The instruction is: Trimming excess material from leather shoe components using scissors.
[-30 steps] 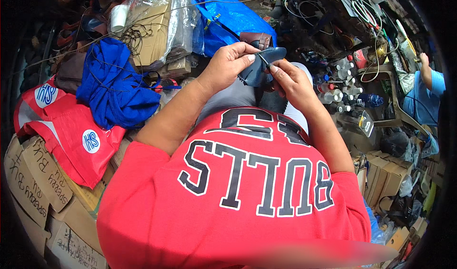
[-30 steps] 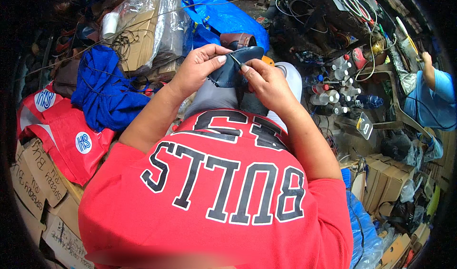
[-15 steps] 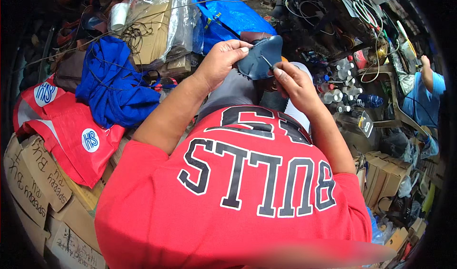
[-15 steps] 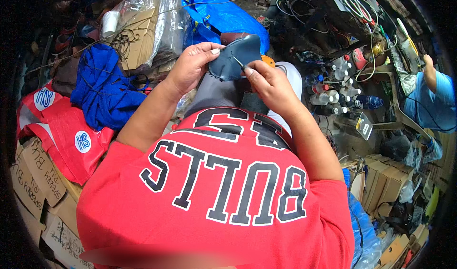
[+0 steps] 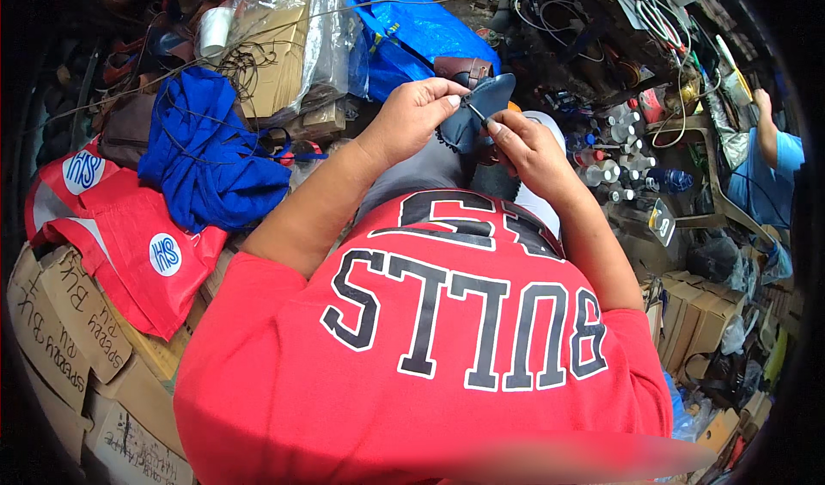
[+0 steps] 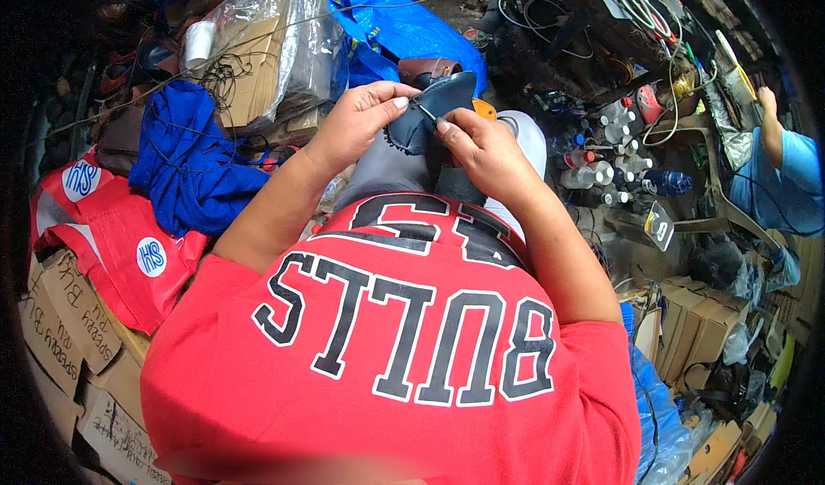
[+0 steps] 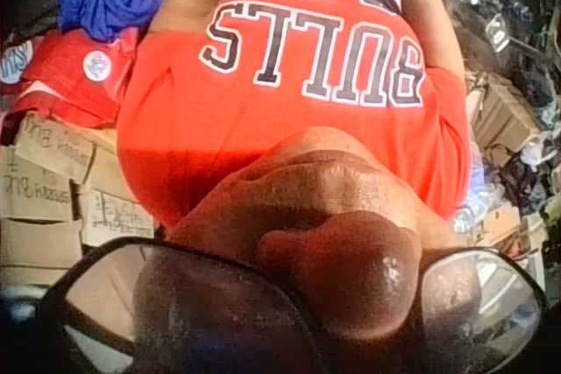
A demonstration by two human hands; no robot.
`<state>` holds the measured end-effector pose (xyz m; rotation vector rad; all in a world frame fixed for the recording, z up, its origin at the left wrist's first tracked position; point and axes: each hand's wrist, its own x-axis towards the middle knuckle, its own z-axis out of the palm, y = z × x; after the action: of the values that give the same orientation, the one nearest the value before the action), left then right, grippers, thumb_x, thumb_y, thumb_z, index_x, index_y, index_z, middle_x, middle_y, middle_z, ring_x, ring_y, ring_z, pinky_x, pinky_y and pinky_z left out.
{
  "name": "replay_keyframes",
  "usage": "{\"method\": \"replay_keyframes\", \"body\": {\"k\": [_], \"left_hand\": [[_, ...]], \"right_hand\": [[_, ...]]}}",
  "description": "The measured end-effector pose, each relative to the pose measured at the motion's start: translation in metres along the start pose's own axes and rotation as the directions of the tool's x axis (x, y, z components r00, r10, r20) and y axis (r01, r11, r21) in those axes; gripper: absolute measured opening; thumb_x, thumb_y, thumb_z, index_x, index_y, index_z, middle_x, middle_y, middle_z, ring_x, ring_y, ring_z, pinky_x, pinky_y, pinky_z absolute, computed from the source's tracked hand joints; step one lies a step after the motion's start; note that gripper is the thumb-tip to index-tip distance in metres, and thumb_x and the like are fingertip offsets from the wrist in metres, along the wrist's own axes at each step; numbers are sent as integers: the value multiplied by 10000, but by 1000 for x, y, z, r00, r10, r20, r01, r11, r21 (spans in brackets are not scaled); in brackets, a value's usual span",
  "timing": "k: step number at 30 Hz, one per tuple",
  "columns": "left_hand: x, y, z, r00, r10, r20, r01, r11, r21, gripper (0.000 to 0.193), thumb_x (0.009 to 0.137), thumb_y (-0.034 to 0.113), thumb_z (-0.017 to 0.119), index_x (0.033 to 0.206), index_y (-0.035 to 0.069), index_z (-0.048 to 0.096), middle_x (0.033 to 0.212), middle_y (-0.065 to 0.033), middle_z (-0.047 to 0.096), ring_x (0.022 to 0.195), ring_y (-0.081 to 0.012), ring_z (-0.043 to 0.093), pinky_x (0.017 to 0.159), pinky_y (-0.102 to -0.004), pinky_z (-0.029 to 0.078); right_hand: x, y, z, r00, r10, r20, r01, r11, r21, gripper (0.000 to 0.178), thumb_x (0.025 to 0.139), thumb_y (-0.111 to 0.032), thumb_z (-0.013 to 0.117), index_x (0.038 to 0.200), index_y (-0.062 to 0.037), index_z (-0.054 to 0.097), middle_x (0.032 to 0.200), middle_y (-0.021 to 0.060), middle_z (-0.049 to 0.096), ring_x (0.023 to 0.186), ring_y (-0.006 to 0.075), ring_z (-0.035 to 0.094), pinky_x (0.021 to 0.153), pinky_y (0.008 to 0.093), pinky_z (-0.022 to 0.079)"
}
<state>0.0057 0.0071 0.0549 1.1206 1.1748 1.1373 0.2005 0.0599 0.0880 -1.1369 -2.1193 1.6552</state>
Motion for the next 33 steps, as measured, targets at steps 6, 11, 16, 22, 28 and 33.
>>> {"method": "replay_keyframes", "body": {"k": [6, 11, 16, 22, 28, 33], "left_hand": [[0, 2, 1, 999, -28, 22, 26, 997, 68, 253, 896, 109, 462, 1084, -28, 562, 958, -40, 619, 854, -72, 565, 788, -222, 448], [2, -1, -5, 978, -172, 119, 198, 945, -260, 245, 884, 116, 490, 1077, -13, 569, 958, -53, 628, 836, -98, 592, 784, -245, 464], [7, 6, -6, 973, -126, 192, 196, 892, -408, 232, 878, 123, 509, 1047, -23, 572, 939, -78, 634, 817, -127, 610, 771, -263, 478], [0, -6, -3, 960, -220, 172, 273, 865, -422, 226, 867, 96, 519, 1046, -34, 565, 927, -77, 628, 830, -136, 606, 777, -269, 478], [-2, 1, -6, 963, -160, 217, 238, 881, -409, 224, 871, 116, 527, 1059, 3, 572, 940, -54, 623, 839, -112, 584, 786, -260, 463], [-6, 12, 1, 998, 45, 38, -40, 992, -118, 312, 835, 78, 601, 1143, 54, 556, 960, -43, 603, 877, -76, 547, 788, -220, 446]], "right_hand": [[1, 4, 2, 1000, -23, 13, 23, 999, 42, 278, 912, -253, 468, 877, 9, 553, 669, 52, 552, 617, 119, 530, 576, 269, 432], [2, 12, 4, 990, -138, -14, 138, 990, -26, 253, 907, -227, 481, 866, 14, 549, 673, 49, 550, 624, 115, 529, 576, 262, 430], [0, 27, 12, 932, -289, -217, 345, 892, 292, 205, 920, -207, 458, 930, -16, 531, 618, 1, 478, 564, 79, 458, 532, 219, 374], [7, 19, -15, 834, -305, -460, 421, 890, 173, 257, 856, -245, 598, 956, -23, 516, 730, 8, 526, 665, 72, 489, 629, 209, 414], [10, 31, -28, 947, -46, -317, 145, 944, 295, 330, 741, -208, 733, 950, -56, 527, 811, 1, 556, 756, 75, 516, 684, 207, 422], [10, 36, -24, 967, 5, -256, 134, 841, 524, 308, 737, -185, 731, 946, -83, 529, 769, -22, 531, 694, 54, 493, 618, 197, 402]]}}
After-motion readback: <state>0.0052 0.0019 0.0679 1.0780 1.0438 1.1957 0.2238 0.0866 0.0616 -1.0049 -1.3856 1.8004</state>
